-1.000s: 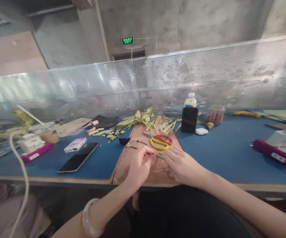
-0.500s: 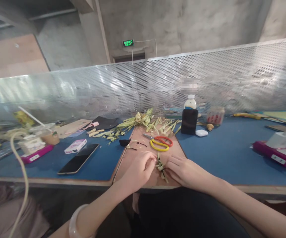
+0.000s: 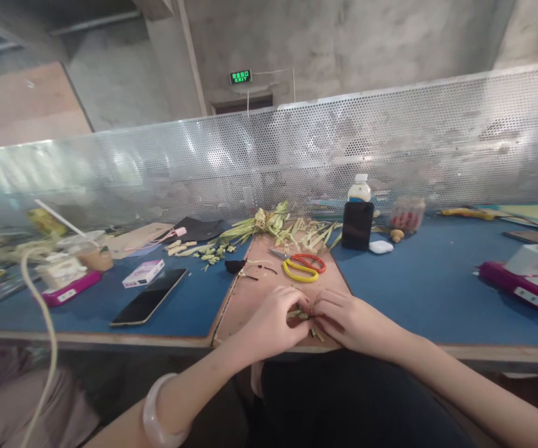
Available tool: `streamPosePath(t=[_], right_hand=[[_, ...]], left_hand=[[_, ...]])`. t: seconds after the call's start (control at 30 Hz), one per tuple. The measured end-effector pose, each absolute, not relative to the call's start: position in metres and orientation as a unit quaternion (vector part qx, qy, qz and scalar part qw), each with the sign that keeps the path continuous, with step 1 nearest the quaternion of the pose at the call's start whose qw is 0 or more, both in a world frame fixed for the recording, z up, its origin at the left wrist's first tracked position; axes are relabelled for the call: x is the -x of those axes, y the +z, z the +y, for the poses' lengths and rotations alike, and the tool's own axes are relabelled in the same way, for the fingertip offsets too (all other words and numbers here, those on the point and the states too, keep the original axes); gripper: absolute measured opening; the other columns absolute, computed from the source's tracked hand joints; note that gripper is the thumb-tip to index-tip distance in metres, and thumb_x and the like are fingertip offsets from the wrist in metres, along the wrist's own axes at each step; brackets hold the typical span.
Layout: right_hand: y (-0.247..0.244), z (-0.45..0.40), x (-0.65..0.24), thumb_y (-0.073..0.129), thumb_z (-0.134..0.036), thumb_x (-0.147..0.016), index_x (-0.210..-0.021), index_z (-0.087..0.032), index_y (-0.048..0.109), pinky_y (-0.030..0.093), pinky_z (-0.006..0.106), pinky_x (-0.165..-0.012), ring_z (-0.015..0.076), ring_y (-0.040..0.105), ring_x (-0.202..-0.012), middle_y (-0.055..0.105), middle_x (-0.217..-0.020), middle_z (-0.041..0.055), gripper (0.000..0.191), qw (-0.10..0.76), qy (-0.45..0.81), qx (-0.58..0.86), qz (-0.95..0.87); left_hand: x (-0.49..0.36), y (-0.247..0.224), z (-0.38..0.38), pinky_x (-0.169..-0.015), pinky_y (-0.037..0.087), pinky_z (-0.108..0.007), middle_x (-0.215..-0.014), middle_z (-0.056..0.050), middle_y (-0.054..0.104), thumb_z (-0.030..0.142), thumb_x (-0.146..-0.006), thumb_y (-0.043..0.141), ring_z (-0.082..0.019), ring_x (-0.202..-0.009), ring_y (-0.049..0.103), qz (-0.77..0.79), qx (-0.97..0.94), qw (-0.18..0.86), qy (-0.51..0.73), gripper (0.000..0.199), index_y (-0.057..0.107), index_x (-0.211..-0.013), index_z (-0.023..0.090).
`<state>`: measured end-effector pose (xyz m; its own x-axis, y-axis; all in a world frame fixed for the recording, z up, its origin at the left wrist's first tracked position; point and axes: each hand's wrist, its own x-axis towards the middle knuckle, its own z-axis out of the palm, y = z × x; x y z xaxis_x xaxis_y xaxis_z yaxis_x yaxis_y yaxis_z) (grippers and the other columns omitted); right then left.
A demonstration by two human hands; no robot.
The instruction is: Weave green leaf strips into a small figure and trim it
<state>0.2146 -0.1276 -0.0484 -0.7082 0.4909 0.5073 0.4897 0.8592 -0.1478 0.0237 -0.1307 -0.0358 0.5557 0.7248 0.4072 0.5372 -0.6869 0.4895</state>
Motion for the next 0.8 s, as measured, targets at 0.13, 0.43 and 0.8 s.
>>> streamPosePath(t=[0.13,0.43,0.8], right_hand=[[-0.047,-0.129,-0.216,0.047,-0.015,-0.082,-0.088,-0.018,0.054,0.045,0.026,-0.076,0.0139,0.054,-0.086,0.058,-0.089,0.0038,0.01,0.286,0.076,0.295,-0.909],[-0.049,-0.118,-0.213,0.047,-0.018,-0.084,-0.099,-0.02,0.057,0.041,0.027,-0.09,0.0142,0.05,-0.102,0.055,-0.109,0.0049,0.018,0.289,0.107,0.268,-0.913],[-0.046,-0.119,-0.211,0.043,-0.014,-0.085,-0.078,-0.019,0.056,0.044,0.022,-0.069,0.011,0.055,-0.073,0.059,-0.079,-0.0003,0.016,0.276,0.141,0.323,-0.894]], left_hand=[[-0.021,-0.036,-0.132,-0.087,0.041,-0.033,-0.098,-0.005,0.058,0.018,-0.071,0.056,-0.019,-0.097,0.052,0.368,-0.846,0.235,0.306,0.018,0.055,-0.089,0.018],[-0.015,-0.043,-0.129,-0.096,0.037,-0.038,-0.123,-0.011,0.048,0.02,-0.074,0.056,-0.021,-0.113,0.047,0.366,-0.801,0.364,0.304,0.042,0.046,-0.115,0.02],[-0.014,-0.039,-0.134,-0.099,0.034,-0.036,-0.119,-0.007,0.048,0.011,-0.071,0.053,-0.021,-0.117,0.041,0.361,-0.841,0.283,0.287,0.044,0.049,-0.114,0.022]])
